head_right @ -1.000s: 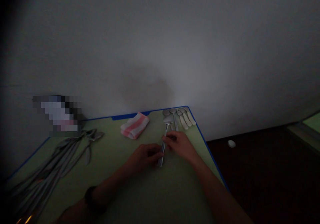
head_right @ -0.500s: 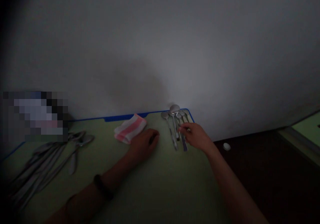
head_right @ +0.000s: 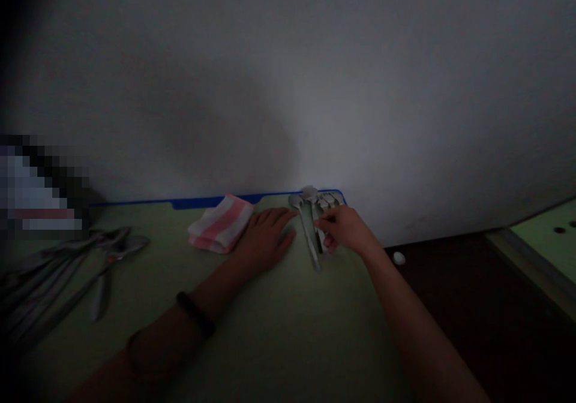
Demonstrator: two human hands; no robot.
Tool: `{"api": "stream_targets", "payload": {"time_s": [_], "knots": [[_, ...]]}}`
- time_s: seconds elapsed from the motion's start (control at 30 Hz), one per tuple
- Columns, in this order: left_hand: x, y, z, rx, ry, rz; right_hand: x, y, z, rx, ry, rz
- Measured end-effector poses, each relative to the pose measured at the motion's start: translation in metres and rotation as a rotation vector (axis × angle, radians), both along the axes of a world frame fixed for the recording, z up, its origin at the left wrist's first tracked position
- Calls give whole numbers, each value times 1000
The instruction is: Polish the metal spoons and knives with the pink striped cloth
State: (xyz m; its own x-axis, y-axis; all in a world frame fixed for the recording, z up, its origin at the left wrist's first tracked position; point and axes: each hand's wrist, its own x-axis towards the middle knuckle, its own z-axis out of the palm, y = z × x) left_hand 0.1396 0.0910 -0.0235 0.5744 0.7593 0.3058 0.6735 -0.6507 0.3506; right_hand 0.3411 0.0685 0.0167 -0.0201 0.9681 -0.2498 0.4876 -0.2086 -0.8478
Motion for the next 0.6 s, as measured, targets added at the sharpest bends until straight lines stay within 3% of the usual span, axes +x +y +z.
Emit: {"api": "stream_targets", "payload": {"time_s": [0.6], "knots": [[16,21,-5,63,79,-38,0,7,-7,32,-196,-10]]}}
